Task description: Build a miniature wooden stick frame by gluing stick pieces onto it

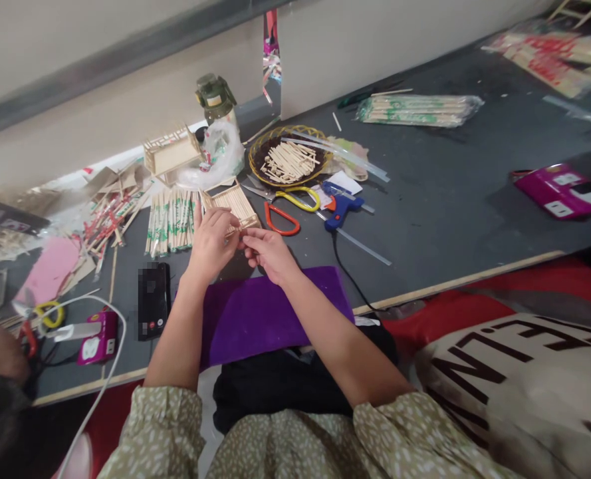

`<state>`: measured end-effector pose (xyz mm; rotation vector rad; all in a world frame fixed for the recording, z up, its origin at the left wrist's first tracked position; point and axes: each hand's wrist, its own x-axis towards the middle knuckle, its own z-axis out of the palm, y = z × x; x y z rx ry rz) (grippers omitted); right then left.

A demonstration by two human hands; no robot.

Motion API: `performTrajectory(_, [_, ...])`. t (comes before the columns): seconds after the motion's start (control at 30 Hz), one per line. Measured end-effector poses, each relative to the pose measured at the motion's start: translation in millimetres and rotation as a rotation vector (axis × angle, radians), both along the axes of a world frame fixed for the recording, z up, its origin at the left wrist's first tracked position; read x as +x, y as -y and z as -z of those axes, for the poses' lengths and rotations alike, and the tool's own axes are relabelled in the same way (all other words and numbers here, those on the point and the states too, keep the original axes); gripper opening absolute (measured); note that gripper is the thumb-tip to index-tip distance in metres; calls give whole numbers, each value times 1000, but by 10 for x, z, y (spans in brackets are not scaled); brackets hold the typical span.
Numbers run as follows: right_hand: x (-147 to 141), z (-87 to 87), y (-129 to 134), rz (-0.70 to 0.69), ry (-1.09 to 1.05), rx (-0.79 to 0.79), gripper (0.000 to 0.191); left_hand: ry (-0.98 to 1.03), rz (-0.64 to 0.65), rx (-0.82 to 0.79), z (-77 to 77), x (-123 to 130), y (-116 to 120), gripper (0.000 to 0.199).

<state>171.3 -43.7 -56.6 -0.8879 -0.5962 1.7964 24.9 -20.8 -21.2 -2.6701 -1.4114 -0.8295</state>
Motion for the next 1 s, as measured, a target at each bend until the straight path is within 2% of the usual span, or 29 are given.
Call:
performTrajectory(0.23, [5,11,-1,-11,10,16,11,-26,-13,-13,17,-21,-63,10])
performTrajectory(0.43, [-3,-13,-9,6,40,-9,11,-7,39,-2,50,-44,-117,30])
performTrajectory(0.67, [5,-53,6,48,64,-47,11,-21,20,-23,48,-33,-123,40])
performTrajectory(1.0, [-22,-52,15,134,112,-3,11,-7,-5,19,45,11,-88,36])
